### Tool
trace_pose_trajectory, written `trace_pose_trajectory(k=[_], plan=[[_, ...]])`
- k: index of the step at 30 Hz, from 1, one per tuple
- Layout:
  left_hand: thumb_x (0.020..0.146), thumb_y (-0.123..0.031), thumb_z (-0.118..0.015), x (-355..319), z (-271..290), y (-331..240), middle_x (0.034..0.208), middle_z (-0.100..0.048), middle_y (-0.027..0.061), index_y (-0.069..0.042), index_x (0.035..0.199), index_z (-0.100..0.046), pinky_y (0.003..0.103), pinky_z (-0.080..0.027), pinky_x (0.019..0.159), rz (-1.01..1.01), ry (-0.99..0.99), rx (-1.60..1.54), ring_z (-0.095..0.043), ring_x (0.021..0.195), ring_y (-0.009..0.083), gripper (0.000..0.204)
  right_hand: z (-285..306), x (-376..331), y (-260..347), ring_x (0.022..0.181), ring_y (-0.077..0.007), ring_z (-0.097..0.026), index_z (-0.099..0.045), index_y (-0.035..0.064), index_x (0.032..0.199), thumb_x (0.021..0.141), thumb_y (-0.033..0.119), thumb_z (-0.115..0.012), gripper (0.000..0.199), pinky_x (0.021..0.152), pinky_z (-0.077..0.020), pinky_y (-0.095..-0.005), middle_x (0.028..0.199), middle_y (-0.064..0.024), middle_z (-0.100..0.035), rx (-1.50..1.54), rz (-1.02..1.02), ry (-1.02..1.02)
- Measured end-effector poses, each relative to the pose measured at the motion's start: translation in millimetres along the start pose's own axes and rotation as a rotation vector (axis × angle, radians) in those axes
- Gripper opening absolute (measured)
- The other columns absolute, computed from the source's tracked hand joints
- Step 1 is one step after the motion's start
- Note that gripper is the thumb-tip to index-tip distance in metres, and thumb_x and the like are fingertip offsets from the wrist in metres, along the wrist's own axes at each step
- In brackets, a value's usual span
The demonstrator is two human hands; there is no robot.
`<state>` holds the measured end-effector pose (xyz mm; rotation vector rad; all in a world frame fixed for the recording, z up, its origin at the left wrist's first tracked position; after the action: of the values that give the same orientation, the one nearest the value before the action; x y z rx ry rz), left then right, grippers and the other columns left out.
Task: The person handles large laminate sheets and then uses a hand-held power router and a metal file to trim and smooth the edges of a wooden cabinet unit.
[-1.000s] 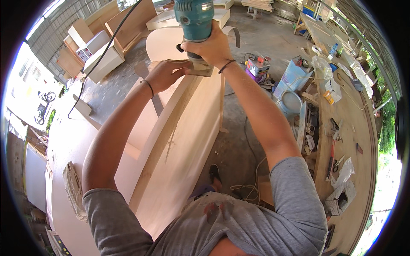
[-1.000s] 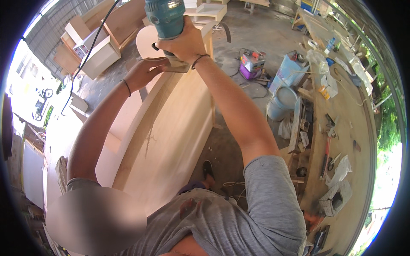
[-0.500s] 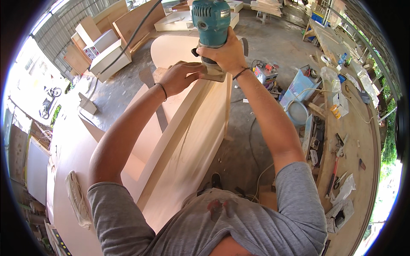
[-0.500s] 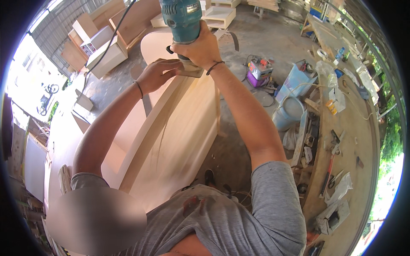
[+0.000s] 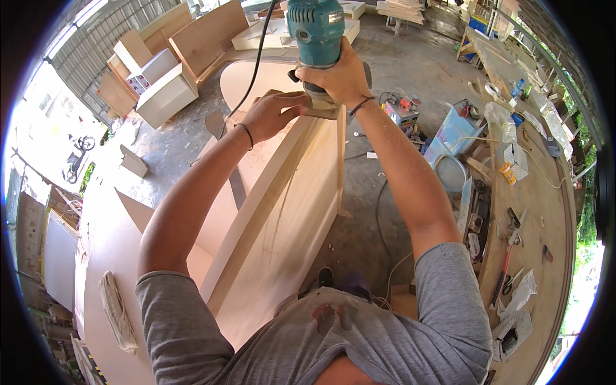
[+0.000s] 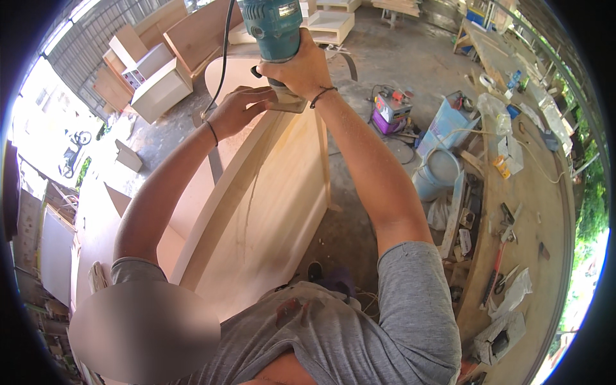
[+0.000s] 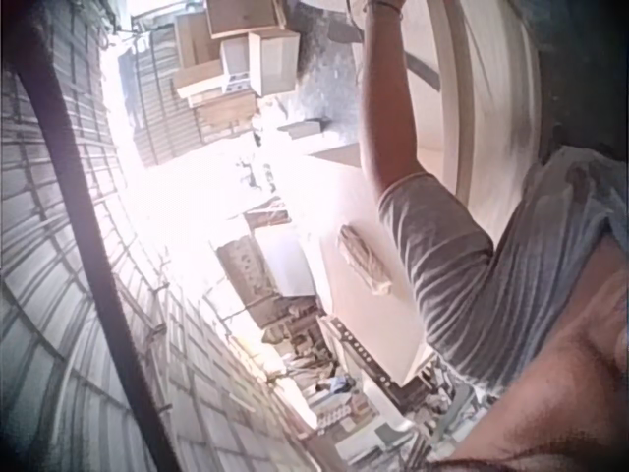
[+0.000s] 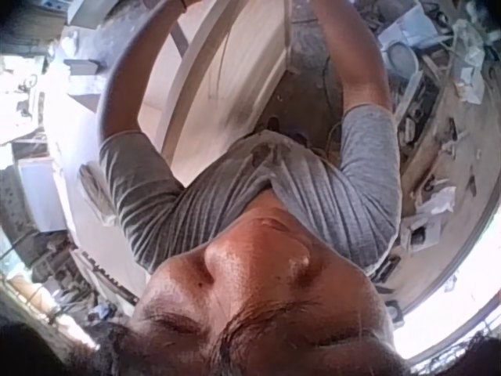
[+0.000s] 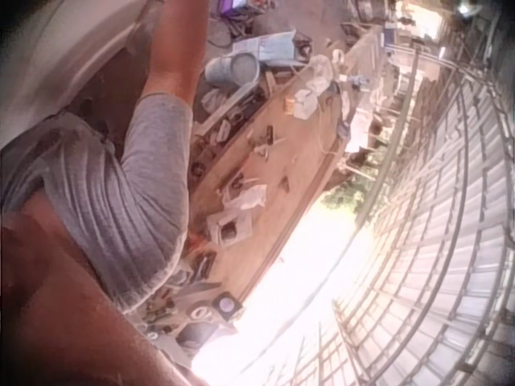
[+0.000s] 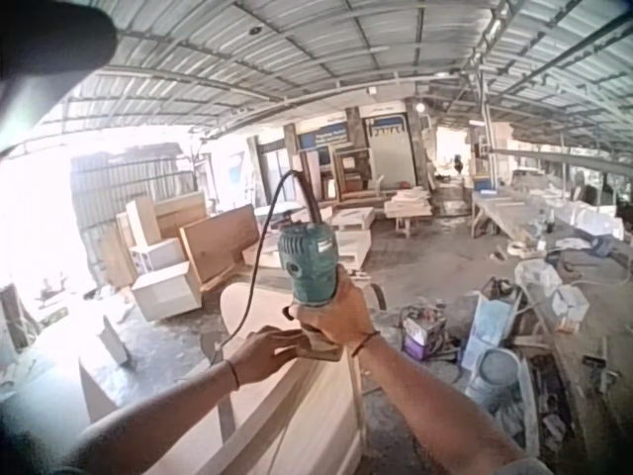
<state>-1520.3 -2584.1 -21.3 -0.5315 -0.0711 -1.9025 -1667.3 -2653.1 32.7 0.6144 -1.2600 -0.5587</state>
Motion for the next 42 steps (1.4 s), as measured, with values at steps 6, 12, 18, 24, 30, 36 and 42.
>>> trace_pose_trajectory(k=[6,12,18,24,30,36,42], plan=[[0.091,-0.029,-0.058,13.3,-2.3,1.2,0.125,-0.061,-0.0050,-0.029,0.117,-0.064,0.045,-0.041,0.096,0.028,0.021,0.053,-0.053,0.113,0.0275,0.027,3.4,11.7,-9.3,0.089,-0.0240,-0.066,-0.052,-0.0005,0.110,0.056,0.035,-0.083,0.072,0.080,-0.0525,-0.0335,0.098,-0.0139,-0.067,0.001,0.014,0.010],[0.092,-0.032,-0.057,26.6,-9.0,11.1,0.129,-0.058,-0.0065,-0.029,0.119,-0.063,0.045,-0.039,0.098,0.033,0.035,0.108,-0.051,0.116,0.0253,0.028,4.2,22.4,-19.2,0.090,-0.0252,-0.065,-0.052,-0.0008,0.111,0.055,0.035,-0.084,0.073,0.081,-0.0519,-0.0341,0.099,-0.0145,-0.067,0.002,-0.012,0.028],[0.092,-0.032,-0.057,43.9,-17.8,20.3,0.126,-0.060,-0.0029,-0.026,0.122,-0.062,0.043,-0.039,0.099,0.054,0.023,0.072,-0.051,0.116,0.0262,0.031,7.8,37.5,-35.8,0.090,-0.0338,-0.065,-0.051,-0.0021,0.107,0.051,0.039,-0.080,0.075,0.080,-0.0525,-0.0381,0.096,-0.0197,-0.067,0.031,-0.015,0.014],[0.091,-0.032,-0.058,59.2,-25.3,26.3,0.123,-0.062,-0.0011,-0.026,0.123,-0.062,0.044,-0.037,0.099,0.071,0.015,0.031,-0.050,0.116,0.0264,0.032,12.7,48.9,-46.5,0.091,-0.0343,-0.065,-0.051,-0.0021,0.107,0.052,0.040,-0.079,0.075,0.081,-0.0524,-0.0384,0.096,-0.0208,-0.066,0.033,-0.004,0.025],[0.090,-0.032,-0.059,71.0,-29.9,29.6,0.122,-0.062,-0.0032,-0.029,0.123,-0.061,0.044,-0.035,0.098,0.052,-0.002,0.076,-0.050,0.117,0.0250,0.032,17.2,57.4,-55.5,0.091,-0.0339,-0.066,-0.051,-0.0025,0.107,0.052,0.039,-0.081,0.075,0.081,-0.0525,-0.0387,0.096,-0.0207,-0.067,0.014,-0.006,0.025],[0.090,-0.034,-0.059,81.1,-32.9,34.4,0.120,-0.062,-0.0050,-0.031,0.121,-0.062,0.045,-0.034,0.098,0.055,-0.015,0.075,-0.049,0.117,0.0242,0.031,21.6,63.3,-59.7,0.091,-0.0332,-0.066,-0.051,-0.0028,0.106,0.052,0.038,-0.081,0.074,0.080,-0.0526,-0.0381,0.097,-0.0205,-0.067,-0.010,-0.036,0.031],[0.090,-0.036,-0.059,88.8,-37.7,39.2,0.123,-0.060,-0.0060,-0.031,0.121,-0.061,0.045,-0.033,0.100,0.047,-0.013,0.079,-0.049,0.118,0.0240,0.032,21.7,70.2,-68.7,0.091,-0.0331,-0.066,-0.051,-0.0025,0.106,0.052,0.039,-0.081,0.074,0.081,-0.0525,-0.0376,0.097,-0.0205,-0.067,-0.009,-0.029,0.037]])
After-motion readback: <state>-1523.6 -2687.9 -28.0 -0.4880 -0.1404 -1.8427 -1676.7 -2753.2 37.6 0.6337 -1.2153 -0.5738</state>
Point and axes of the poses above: each hand's wrist, its own x-axis towards the middle knuckle, its own z-axis out of the back of the hand, y = z × x, the point moved 7 cm from there along x, towards the middle knuckle
